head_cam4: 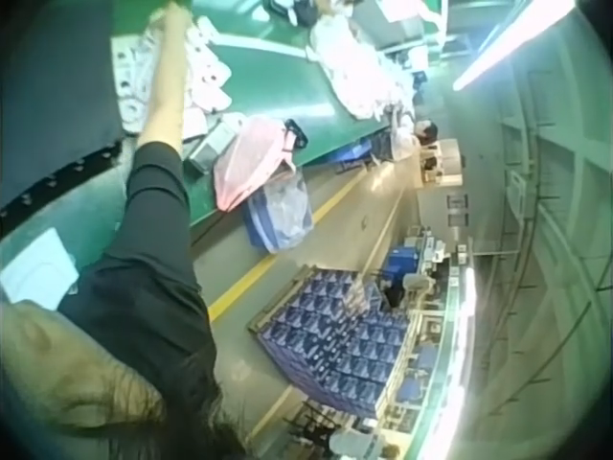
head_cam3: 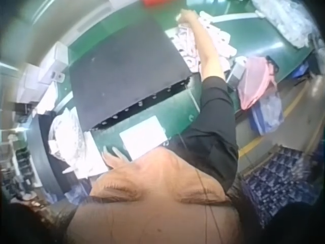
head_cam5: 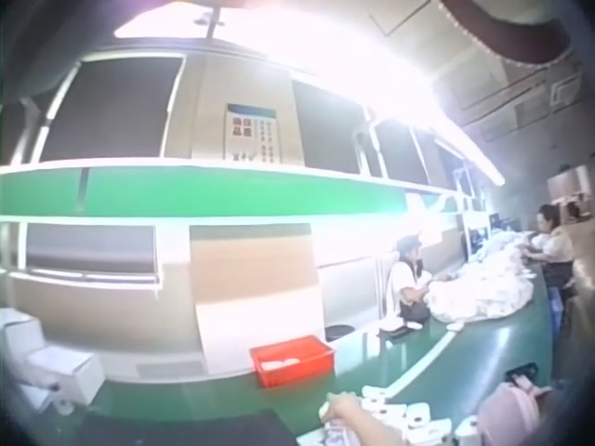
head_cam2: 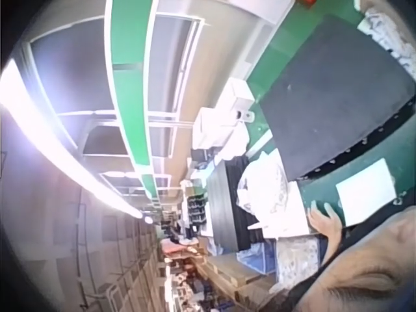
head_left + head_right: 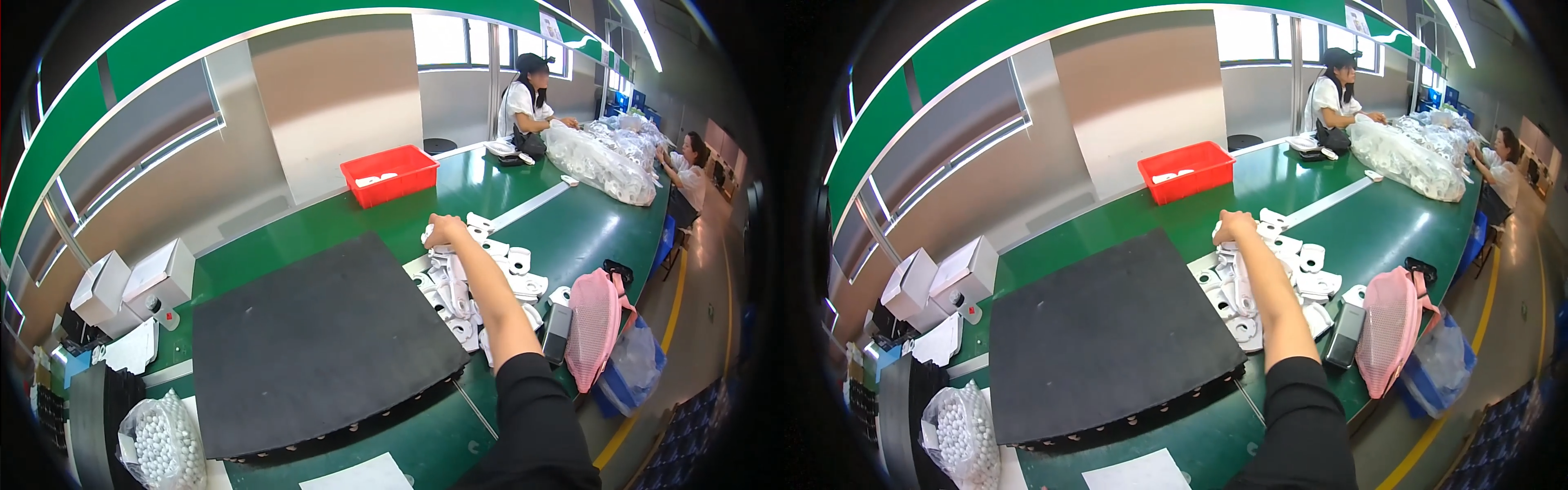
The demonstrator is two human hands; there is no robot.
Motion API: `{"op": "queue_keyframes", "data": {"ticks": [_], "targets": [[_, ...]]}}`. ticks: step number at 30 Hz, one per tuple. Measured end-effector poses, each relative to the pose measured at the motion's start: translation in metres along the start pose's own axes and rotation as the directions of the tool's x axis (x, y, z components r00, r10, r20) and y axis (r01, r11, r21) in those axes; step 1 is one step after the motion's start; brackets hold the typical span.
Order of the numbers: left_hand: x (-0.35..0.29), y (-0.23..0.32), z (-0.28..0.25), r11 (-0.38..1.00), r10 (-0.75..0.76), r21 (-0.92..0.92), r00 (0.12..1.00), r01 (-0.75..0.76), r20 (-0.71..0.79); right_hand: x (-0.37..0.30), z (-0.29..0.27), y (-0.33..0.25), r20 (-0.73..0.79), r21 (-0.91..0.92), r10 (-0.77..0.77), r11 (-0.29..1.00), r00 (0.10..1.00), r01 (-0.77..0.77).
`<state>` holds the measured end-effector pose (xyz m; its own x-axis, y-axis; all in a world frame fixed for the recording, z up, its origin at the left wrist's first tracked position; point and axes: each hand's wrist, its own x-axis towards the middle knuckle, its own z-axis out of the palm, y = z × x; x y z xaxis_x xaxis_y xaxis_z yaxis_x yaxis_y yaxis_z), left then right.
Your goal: Assembling LED light components by inserting small white bulbs into plastic housings on a production line.
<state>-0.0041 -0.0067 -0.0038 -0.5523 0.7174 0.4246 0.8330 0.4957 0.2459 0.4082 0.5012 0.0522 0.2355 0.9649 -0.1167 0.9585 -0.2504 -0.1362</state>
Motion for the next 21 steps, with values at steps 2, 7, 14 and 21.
{"op": "queue_keyframes", "data": {"ticks": [2,7,14,21], "targets": [[0.001,0.000,0.001,1.000,0.019,-0.009,1.000,-0.019,-0.006,0.003,-0.003,0.021,0.198,0.272,-0.202,0.951,0.959,0.145],[0.001,-0.002,-0.001,0.998,0.061,-0.007,0.998,-0.062,-0.016,-0.074,-0.056,0.021,0.534,0.255,-0.362,0.931,0.765,0.262],[0.003,-0.002,0.002,0.997,0.080,0.024,0.996,-0.079,-0.032,-0.030,-0.044,0.076,0.170,0.492,-0.443,0.812,0.880,0.314],[0.004,0.006,-0.004,1.000,0.017,-0.010,1.000,-0.017,-0.011,-0.003,0.007,0.069,-0.147,0.267,0.204,0.950,0.968,-0.160]]}}
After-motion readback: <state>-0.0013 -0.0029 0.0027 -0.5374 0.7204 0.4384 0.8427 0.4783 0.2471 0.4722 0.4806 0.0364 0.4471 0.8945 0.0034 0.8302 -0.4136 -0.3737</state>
